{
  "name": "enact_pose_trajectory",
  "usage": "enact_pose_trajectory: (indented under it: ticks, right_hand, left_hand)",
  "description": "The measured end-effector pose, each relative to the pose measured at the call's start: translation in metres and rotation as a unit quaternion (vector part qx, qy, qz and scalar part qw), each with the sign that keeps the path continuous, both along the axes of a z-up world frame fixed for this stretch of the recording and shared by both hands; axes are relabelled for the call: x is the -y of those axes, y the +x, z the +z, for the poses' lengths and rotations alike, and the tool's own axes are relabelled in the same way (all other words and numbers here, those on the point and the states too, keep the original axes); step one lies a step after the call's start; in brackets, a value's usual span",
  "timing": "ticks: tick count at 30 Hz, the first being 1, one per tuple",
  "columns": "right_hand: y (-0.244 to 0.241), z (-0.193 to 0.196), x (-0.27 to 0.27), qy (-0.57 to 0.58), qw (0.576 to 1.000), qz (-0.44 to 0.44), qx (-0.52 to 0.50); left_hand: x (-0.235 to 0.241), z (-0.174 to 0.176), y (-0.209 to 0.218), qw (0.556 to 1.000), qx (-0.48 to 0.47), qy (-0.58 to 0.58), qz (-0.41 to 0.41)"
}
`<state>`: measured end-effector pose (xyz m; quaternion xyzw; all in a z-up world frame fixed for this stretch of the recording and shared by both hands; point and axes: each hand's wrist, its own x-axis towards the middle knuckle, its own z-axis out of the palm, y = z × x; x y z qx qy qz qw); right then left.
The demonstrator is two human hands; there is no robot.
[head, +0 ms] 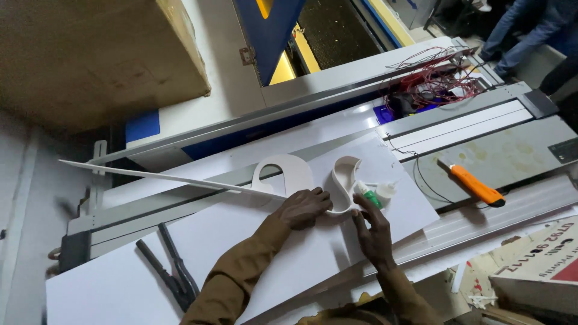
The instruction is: Manually assembling a 3D sign component by gluing a thin plastic strip to a curved base.
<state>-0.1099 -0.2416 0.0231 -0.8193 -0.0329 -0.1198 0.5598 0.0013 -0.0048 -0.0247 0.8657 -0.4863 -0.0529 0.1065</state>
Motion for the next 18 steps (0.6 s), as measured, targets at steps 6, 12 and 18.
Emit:
enact_pose_trajectory:
  ticks: [6, 12, 18]
  right_hand:
    - [0.014, 0.006, -0.014, -0.022, 0.999, -0.015, 0.03]
    - [0.018, -0.004, -0.01, 0.057, 0.998, -0.04, -0.006]
    - [0.025, -0.003, -0.001, 0.071, 0.997, -0.038, -0.016]
  left_hand:
    - [0.003, -0.019, -0.003, 0.995, 0.098, 0.0, 0.004]
    - [0.012, -0.009, -0.004, 0.995, 0.094, 0.001, -0.015]
    - [0.024, 0.003, -0.024, 0.997, 0.061, 0.004, 0.056]
